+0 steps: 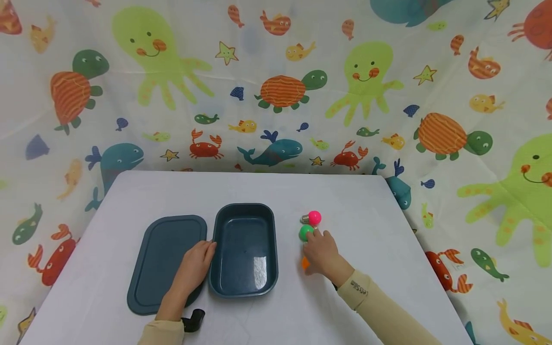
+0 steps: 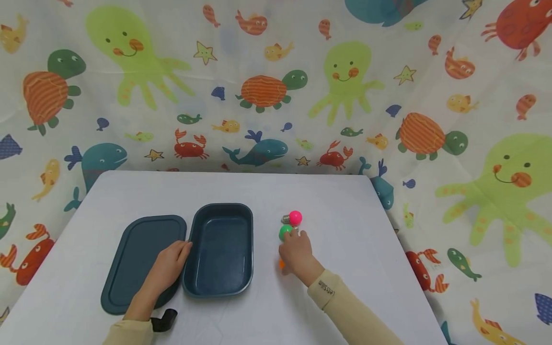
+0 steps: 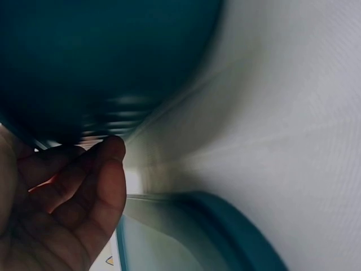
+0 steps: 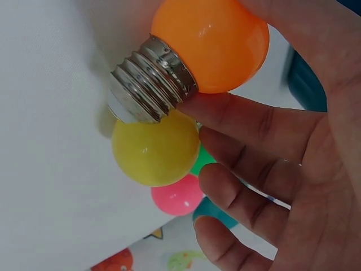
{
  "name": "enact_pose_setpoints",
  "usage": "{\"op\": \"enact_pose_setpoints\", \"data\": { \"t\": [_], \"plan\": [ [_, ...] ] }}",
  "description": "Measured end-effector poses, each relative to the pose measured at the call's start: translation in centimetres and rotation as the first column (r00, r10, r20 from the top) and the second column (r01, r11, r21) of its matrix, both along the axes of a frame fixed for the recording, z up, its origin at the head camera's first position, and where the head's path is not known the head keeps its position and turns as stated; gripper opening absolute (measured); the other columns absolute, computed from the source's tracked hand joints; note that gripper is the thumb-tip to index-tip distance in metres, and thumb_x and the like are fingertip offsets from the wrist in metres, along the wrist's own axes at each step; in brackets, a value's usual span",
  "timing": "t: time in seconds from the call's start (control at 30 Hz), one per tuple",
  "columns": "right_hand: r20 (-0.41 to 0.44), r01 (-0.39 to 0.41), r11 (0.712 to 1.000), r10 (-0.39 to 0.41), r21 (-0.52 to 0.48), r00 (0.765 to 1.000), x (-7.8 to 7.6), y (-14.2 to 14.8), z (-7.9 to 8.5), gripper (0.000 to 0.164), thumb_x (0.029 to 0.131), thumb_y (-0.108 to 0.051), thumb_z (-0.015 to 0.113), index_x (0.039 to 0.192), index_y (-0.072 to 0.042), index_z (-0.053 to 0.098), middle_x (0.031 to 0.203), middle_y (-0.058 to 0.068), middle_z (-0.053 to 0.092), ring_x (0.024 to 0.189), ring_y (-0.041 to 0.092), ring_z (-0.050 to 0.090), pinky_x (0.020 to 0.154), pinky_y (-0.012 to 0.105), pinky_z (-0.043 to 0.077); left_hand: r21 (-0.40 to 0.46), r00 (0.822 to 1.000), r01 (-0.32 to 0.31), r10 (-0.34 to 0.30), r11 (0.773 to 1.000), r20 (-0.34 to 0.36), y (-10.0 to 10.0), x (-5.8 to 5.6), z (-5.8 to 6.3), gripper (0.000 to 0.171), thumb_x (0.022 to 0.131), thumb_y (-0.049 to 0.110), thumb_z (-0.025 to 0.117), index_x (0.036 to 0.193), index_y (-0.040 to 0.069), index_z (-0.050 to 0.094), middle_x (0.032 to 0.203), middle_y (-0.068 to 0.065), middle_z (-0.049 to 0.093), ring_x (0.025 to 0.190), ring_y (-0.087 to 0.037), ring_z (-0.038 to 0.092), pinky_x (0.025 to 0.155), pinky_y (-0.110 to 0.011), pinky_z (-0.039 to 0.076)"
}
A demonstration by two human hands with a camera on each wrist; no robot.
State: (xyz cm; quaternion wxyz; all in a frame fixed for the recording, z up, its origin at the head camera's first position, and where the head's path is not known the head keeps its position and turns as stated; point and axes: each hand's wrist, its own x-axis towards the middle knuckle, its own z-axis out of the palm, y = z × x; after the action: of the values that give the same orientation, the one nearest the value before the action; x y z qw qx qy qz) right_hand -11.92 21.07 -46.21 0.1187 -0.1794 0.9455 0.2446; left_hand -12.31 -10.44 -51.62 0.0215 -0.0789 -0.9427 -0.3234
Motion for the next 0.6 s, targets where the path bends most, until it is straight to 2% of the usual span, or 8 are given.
{"op": "enact_pose_setpoints", "data": {
  "t": [0.3, 0.6],
  "plan": [
    [-0.001, 0.009, 1.0, -0.009, -0.015, 1.0, 0.2, -0.2, -0.1, 0.049, 0.06, -0.059, 0.074, 0.08, -0.016, 0.066, 0.091, 0.001, 0.05, 0.082, 0.018, 0.042, 0.062, 0.028, 0.034, -0.011, 1.0, 0.015, -0.014, 1.0, 0.026, -0.4, -0.3, 0.2, 0.03, 0.098, 0.024, 0.043, 0.092, 0.004, 0.065, 0.079, -0.004, 0.054, 0.07, -0.017, 0.048, 0.063, -0.033, 0.041],
    [0.01, 0.013, 0.999, -0.012, -0.052, 1.0, 0.1, -0.5, 0.3, 0.045, 0.063, -0.056, 0.074, 0.08, -0.016, 0.066, 0.09, 0.001, 0.048, 0.081, 0.018, 0.042, 0.06, 0.027, 0.033, -0.026, 0.998, 0.024, -0.023, 0.999, 0.063, -1.0, -0.3, 0.4, 0.034, 0.098, 0.026, 0.043, 0.104, 0.001, 0.064, 0.087, -0.008, 0.058, 0.075, -0.019, 0.051, 0.064, -0.034, 0.043]
  ]
}}
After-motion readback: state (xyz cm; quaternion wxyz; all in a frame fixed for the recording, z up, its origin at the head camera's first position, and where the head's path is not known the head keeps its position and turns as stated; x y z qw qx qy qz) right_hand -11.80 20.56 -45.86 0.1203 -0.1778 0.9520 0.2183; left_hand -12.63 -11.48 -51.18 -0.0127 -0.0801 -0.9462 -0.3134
